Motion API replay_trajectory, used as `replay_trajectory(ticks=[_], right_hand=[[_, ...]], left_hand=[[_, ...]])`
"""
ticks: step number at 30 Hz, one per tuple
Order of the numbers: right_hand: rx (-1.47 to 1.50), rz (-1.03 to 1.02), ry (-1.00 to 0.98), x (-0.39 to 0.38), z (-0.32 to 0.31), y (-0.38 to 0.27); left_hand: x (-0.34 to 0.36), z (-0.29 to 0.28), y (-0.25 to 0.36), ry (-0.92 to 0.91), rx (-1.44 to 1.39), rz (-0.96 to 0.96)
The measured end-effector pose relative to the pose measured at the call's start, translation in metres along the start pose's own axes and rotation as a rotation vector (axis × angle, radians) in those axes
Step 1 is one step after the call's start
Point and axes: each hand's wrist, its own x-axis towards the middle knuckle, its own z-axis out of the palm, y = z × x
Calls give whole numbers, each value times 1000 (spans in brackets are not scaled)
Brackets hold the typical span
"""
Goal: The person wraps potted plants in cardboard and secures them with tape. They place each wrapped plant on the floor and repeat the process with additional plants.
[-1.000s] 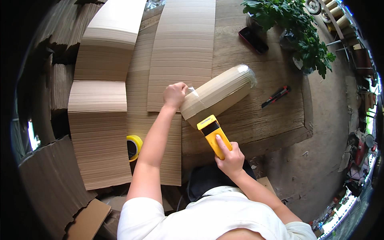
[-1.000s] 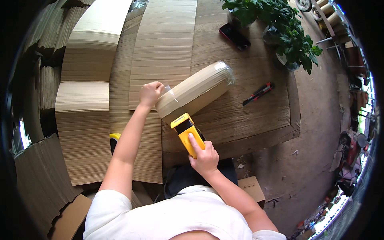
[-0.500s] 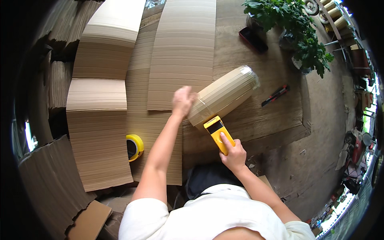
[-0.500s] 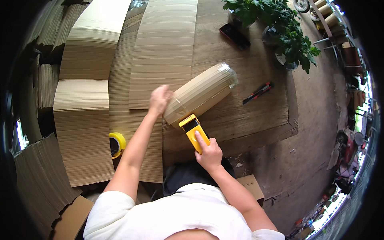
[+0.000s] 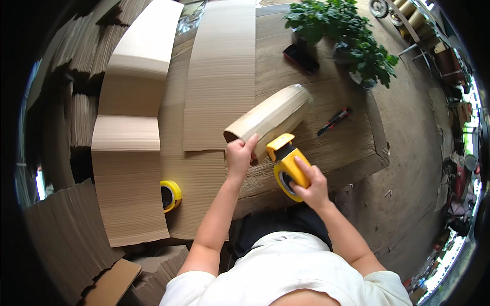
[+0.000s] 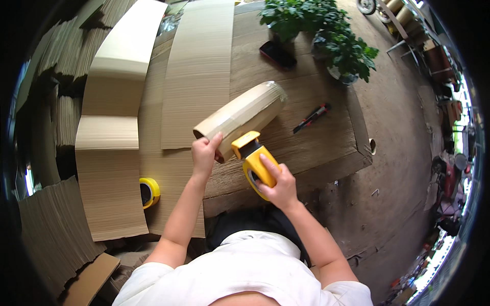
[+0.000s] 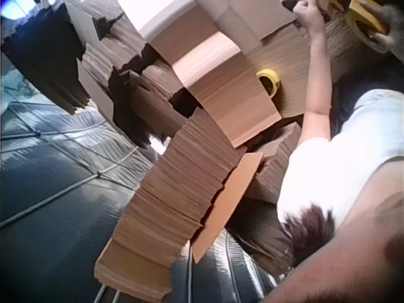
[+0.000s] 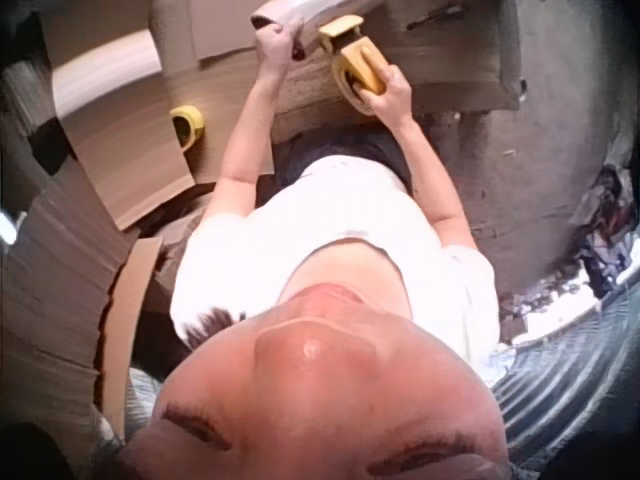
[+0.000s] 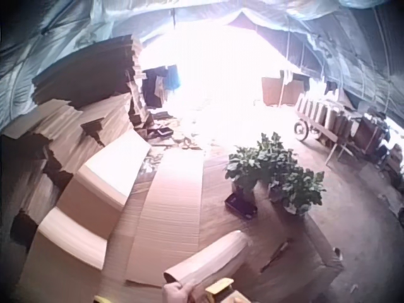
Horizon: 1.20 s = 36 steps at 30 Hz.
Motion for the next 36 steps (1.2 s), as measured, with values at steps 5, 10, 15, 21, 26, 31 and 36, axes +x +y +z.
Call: replay_trajectory(ticks=[5,10,15,21,26,31,36], right_hand=[[769,196,-20,40,-75,16],[1110,252,82,57,-135,53],[1440,277,243,35,-116,57],[1681,376,205,35,-113,63],[1596,361,60,49,-118,85],[1471,268,-139,73,-100,85],[1429,264,-112,78,-113,92]], left_hand=[[32,89,101,-14,194,294],[43,209,160,100,514,411],[49,282,181,159,743,367],[53,328,173,166,897,442],[41,238,182,-413,582,351],[27,145,158,-174,1226,1084],[19,184,146,68,1298,888]])
